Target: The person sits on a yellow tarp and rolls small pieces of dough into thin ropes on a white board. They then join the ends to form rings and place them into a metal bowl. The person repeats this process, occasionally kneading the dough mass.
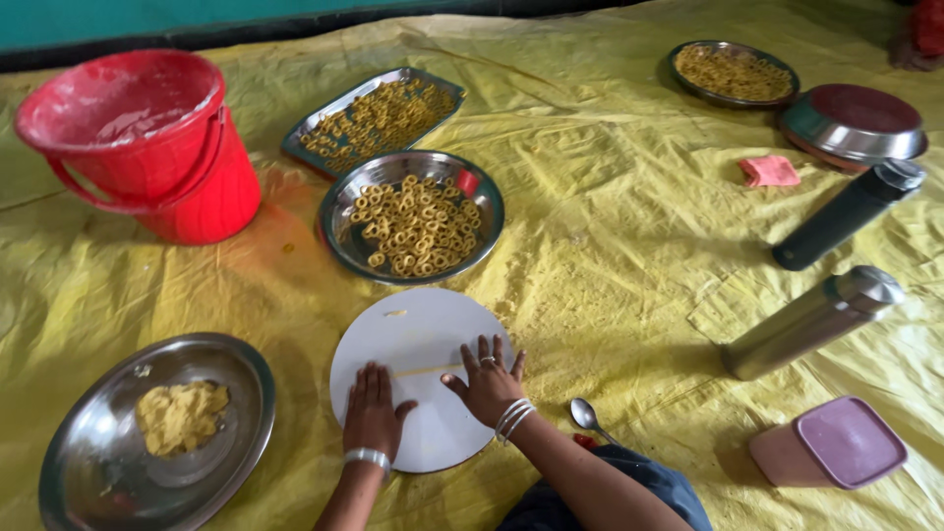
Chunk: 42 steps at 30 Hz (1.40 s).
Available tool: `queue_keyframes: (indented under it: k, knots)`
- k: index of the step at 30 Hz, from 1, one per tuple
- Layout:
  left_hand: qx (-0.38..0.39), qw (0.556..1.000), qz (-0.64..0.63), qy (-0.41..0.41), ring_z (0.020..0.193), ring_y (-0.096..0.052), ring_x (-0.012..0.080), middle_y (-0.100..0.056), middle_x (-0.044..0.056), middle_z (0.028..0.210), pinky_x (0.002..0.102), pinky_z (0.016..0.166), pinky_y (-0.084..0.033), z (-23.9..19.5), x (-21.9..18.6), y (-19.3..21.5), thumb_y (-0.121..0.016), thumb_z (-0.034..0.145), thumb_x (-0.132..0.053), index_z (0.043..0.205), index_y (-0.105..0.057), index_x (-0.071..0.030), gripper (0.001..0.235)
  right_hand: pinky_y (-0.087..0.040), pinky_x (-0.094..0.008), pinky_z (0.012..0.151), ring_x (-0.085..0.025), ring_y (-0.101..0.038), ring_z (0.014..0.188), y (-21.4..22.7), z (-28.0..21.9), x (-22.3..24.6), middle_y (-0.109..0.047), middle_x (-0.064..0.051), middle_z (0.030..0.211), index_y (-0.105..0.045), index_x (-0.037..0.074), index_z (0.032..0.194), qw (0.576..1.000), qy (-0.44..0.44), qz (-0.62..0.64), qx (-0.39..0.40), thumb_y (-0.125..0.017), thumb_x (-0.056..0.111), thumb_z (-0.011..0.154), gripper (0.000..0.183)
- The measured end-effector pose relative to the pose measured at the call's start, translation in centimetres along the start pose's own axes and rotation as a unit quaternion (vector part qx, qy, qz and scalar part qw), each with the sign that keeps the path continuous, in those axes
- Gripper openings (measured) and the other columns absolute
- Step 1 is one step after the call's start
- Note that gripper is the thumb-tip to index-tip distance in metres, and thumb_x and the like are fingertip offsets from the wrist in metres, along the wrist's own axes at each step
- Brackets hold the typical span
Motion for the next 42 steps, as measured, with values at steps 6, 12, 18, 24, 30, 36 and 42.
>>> queue_keyframes:
  k: [6,12,18,24,30,36,42]
  knots:
    - [-0.026,0.999,0.015,-0.015,0.150,-0.027,0.0307,-0.029,0.016,0.162,0.042,0.122,-0.025,-2.6,-0.1,-0.4,-0.051,0.092,-0.061,0.152,-0.033,-0.002,0.087,-0.031,-0.056,0.115,-0.039,-0.043,0.140,0.5,0.3,-1.0,-0.053,-0.018,0.148,-0.054,0.016,0.146,0.971,0.117,0.175,-0.117,-0.043,0.053,0.103,0.058]
    - [-0.096,0.995,-0.027,-0.027,0.143,-0.043,0.0334,-0.048,0.019,0.151,0.044,0.118,-0.033,-5.1,-0.4,-0.3,-0.051,0.093,-0.061,0.142,-0.050,0.003,0.080,-0.057,-0.043,0.088,-0.034,-0.074,0.091,0.6,-0.6,-2.1,-0.076,-0.015,0.109,-0.075,0.018,0.123,0.950,0.120,0.188,-0.219,-0.067,0.034,0.096,0.032]
    - [-0.265,0.962,-0.045,-0.048,0.128,-0.057,0.0355,-0.068,0.018,0.131,0.050,0.113,-0.034,-6.7,-0.6,3.4,-0.055,0.094,-0.050,0.122,-0.069,-0.003,0.056,-0.062,-0.037,0.071,-0.023,-0.077,0.079,1.6,1.1,-5.5,-0.079,-0.006,0.101,-0.081,0.021,0.107,0.930,0.132,0.178,-0.295,-0.070,0.025,0.094,0.017]
    - [-0.176,0.962,-0.208,0.032,0.073,-0.070,0.0350,-0.077,0.011,0.090,0.045,0.076,-0.056,-5.2,0.6,6.0,-0.052,0.101,-0.047,0.098,-0.082,-0.014,0.044,-0.061,-0.037,0.075,-0.020,-0.076,0.082,1.0,1.9,-6.2,-0.079,-0.001,0.094,-0.081,0.023,0.106,0.957,0.084,0.131,-0.246,-0.072,0.020,0.087,0.021]
    - [-0.108,0.954,-0.279,0.002,0.067,-0.067,0.0391,-0.071,0.016,0.076,0.052,0.062,-0.053,-4.1,-2.7,5.3,-0.061,0.097,-0.045,0.078,-0.077,-0.008,0.045,-0.056,-0.045,0.083,-0.027,-0.069,0.096,2.0,0.7,-1.7,-0.072,-0.004,0.103,-0.082,0.024,0.099,0.971,0.158,0.032,-0.178,-0.086,0.033,0.075,0.026]
    - [0.069,0.872,-0.474,0.101,0.069,-0.074,0.0282,-0.077,0.013,0.081,0.040,0.062,-0.059,-3.7,-3.4,1.6,-0.066,0.096,-0.033,0.090,-0.077,-0.007,0.029,-0.055,-0.042,0.090,-0.020,-0.072,0.094,1.8,0.8,0.0,-0.077,0.003,0.092,-0.082,0.024,0.077,0.981,0.139,-0.037,-0.127,-0.084,0.029,0.074,0.006]
    - [0.213,0.519,-0.806,0.190,0.083,-0.078,0.0207,-0.079,0.010,0.094,0.033,0.072,-0.066,-3.6,-4.8,-4.0,-0.069,0.095,-0.025,0.117,-0.071,-0.002,0.032,-0.058,-0.039,0.081,-0.021,-0.073,0.088,3.3,-1.6,2.6,-0.077,0.001,0.091,-0.080,0.022,0.083,0.978,0.171,0.036,-0.111,-0.081,0.027,0.079,0.007]
Point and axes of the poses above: each hand's wrist, its own z-axis towards the middle knuckle, its own y-axis out of the back of the hand, x = y × z, the point moved 6 cm from there along z, towards the middle knuckle
